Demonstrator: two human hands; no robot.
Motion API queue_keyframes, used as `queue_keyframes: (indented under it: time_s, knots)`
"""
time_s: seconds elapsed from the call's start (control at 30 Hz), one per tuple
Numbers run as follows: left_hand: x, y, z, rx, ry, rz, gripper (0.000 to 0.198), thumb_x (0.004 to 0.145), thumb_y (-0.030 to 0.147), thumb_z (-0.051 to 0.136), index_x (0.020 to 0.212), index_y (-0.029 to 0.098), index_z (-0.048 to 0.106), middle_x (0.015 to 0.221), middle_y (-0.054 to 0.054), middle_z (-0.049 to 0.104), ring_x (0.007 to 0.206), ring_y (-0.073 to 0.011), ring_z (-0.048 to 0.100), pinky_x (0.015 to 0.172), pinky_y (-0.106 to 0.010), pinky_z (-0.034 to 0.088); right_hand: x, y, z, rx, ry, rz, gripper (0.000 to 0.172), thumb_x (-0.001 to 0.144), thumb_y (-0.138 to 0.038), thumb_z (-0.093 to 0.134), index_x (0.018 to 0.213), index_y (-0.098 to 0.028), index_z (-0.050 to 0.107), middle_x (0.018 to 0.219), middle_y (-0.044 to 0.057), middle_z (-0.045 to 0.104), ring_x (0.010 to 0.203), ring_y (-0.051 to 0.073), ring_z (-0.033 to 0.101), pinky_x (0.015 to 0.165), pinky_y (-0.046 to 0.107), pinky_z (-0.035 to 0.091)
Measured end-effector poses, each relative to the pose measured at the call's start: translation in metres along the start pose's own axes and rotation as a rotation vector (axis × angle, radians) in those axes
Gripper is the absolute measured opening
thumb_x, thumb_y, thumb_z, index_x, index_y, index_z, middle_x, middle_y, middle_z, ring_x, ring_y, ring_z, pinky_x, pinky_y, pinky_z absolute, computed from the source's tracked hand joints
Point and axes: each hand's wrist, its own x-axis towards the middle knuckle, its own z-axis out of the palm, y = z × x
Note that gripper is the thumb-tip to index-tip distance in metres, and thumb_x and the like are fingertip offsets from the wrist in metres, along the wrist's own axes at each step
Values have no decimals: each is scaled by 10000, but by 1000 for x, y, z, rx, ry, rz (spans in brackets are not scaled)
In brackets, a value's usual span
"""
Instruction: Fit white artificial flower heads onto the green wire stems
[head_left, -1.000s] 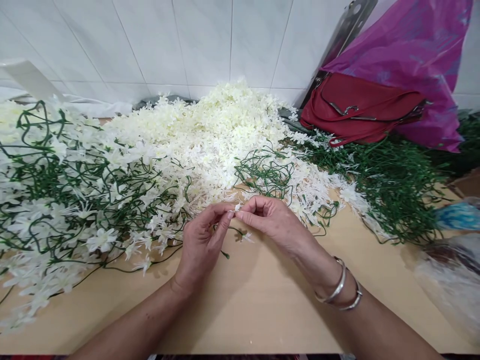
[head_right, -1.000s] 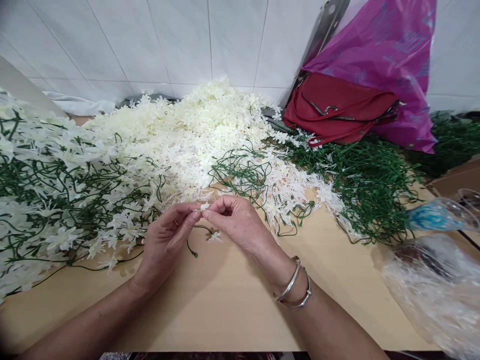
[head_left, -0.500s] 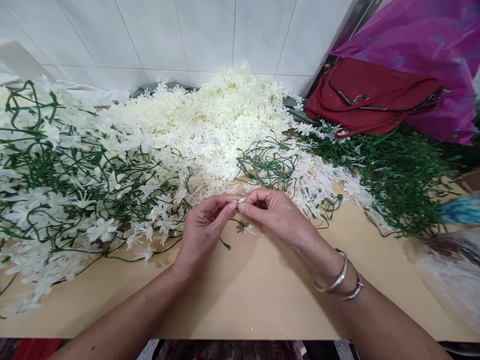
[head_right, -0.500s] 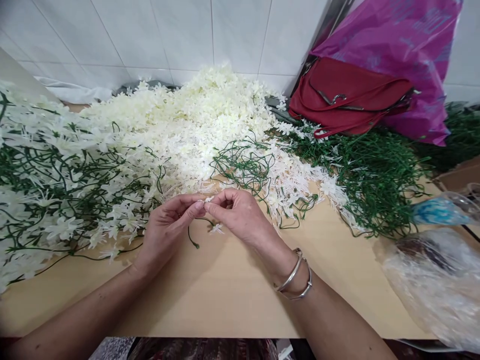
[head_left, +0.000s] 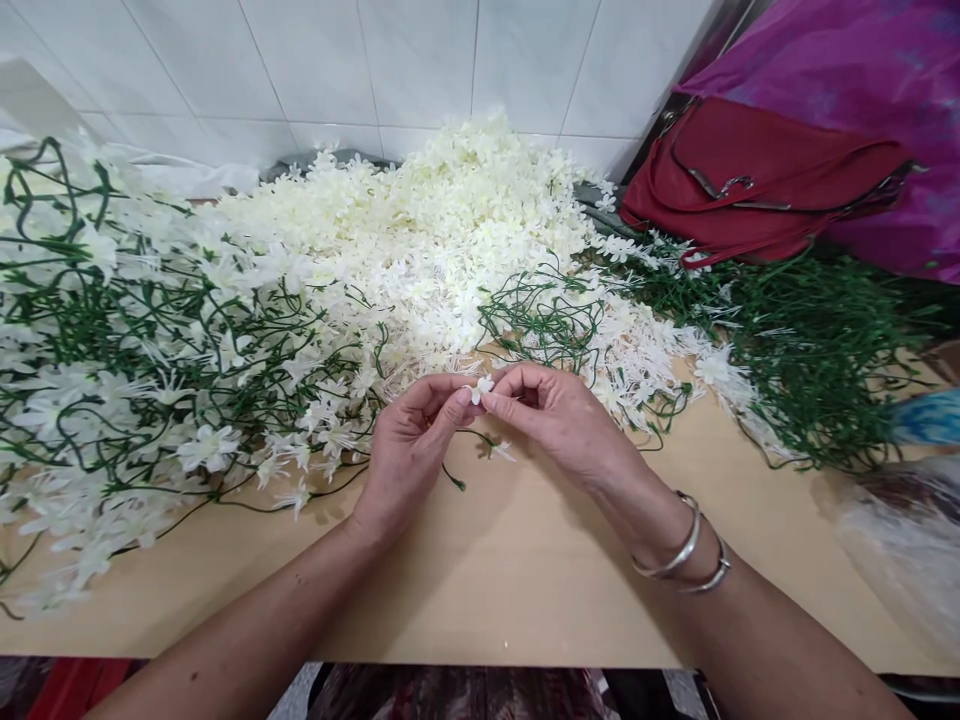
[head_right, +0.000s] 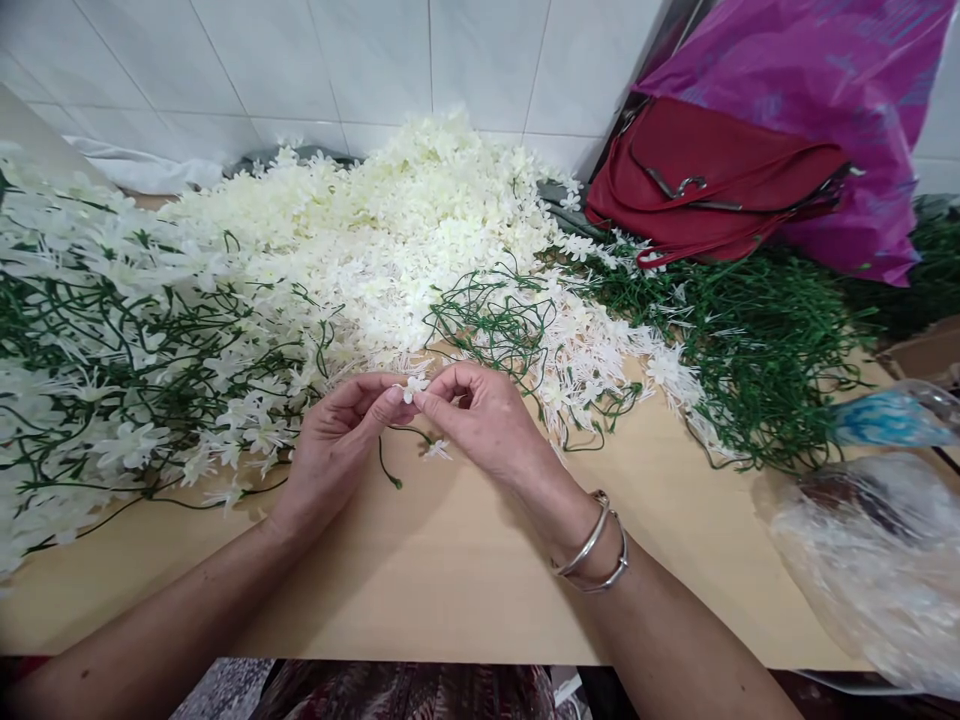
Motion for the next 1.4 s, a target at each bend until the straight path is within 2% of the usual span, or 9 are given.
queue_keyframes:
  time_s: [0.1,0.37,0.5,0.7,0.97,1.07,1.3,1.4]
  knots:
    - [1,1,-1,63,33,16,174,906,345,778,1004,202,793,888,-8,766,798,-111,675,768,-204,553,0,0,-1,-4,-19,36,291,810,-439,750,720,-188,636,763,11,625,703,157,530,655,312,404]
    - [1,3,-2,70,-16,-26,210,886,367,790,1002,192,812,885,-28,774,829,-148,688,798,-250,559,-1,-3,1,-9,-8,47,281,801,-427,759,704,-194,635,705,-3,605,647,144,503,604,299,382]
    - [2,2,-3,41,-11,-60,225,876,381,803,999,193,810,841,-20,766,805,-147,700,797,-255,572,1,0,1,-25,13,-10,228,809,-374,736,703,-199,636,746,10,627,673,155,528,618,306,401]
    - [5,2,-3,-44,28,-106,238,852,389,827,984,193,792,885,-14,784,785,-132,722,806,-246,595,2,-1,-3,-93,14,-99,189,808,-317,736,693,-195,649,824,23,642,736,164,562,666,314,418]
    - [2,4,-1,78,-3,-10,214,881,376,794,994,195,814,917,-34,796,817,-151,704,796,-257,580,0,-4,-1,-69,19,58,222,792,-371,726,690,-204,621,762,17,642,680,157,534,623,306,403]
    - [1,4,0,112,-8,20,201,891,370,784,997,203,822,947,-42,808,840,-160,705,816,-270,576,0,-3,-1,-56,21,58,225,782,-378,727,690,-205,617,766,17,652,689,156,537,629,303,407]
    - [0,3,-1,118,-42,-3,195,911,367,769,1003,201,813,925,-38,796,855,-160,701,820,-266,566,2,0,-1,-18,34,28,212,787,-352,738,704,-196,621,781,12,636,703,149,537,653,306,416]
    - [0,4,-1,84,-59,14,176,940,356,740,1012,205,795,947,-30,791,869,-149,703,831,-254,568,3,1,-2,71,47,-35,165,778,-309,773,829,-206,655,824,3,653,754,158,577,699,311,450]
